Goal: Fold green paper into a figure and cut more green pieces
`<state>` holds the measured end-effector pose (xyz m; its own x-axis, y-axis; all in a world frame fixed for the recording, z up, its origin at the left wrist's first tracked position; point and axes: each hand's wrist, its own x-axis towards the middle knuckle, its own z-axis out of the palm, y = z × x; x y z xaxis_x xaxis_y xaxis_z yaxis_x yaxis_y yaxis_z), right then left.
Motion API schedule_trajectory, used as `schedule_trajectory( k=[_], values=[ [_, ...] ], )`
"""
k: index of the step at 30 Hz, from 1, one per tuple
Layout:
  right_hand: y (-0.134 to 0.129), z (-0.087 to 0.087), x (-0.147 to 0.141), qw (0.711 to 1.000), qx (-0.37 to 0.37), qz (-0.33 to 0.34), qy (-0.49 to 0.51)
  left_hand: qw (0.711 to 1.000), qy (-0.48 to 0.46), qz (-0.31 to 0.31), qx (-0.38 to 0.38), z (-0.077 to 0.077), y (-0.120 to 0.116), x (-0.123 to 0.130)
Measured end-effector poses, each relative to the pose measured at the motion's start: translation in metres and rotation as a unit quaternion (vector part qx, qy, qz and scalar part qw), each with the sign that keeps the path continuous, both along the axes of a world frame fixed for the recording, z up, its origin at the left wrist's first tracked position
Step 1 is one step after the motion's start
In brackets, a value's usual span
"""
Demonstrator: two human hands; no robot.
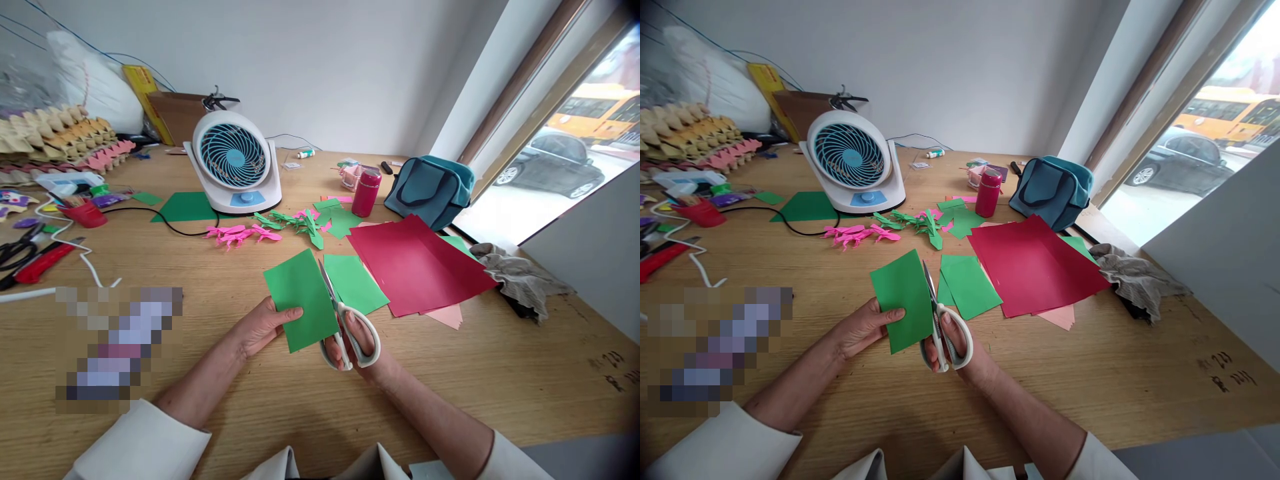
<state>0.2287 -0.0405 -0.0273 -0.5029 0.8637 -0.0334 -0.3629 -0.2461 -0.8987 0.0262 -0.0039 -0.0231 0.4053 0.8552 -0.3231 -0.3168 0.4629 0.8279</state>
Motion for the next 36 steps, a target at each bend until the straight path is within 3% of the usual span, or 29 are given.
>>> schedule_trajectory(
  k=[10, 25, 36],
  values=[
    [-0.001, -0.008, 0.005, 1.0, 0.012, 0.003, -0.011, 1.0, -0.009, -0.005, 0.003, -0.003, -0.001, 0.0],
    [0.0, -0.009, 0.005, 0.998, -0.041, -0.04, -0.029, 0.999, -0.018, -0.03, 0.006, -0.001, -0.006, 0.007],
    [0.0, -0.009, 0.007, 0.997, -0.032, -0.057, -0.026, 0.999, -0.024, -0.034, 0.008, -0.003, -0.007, 0.009]
  ],
)
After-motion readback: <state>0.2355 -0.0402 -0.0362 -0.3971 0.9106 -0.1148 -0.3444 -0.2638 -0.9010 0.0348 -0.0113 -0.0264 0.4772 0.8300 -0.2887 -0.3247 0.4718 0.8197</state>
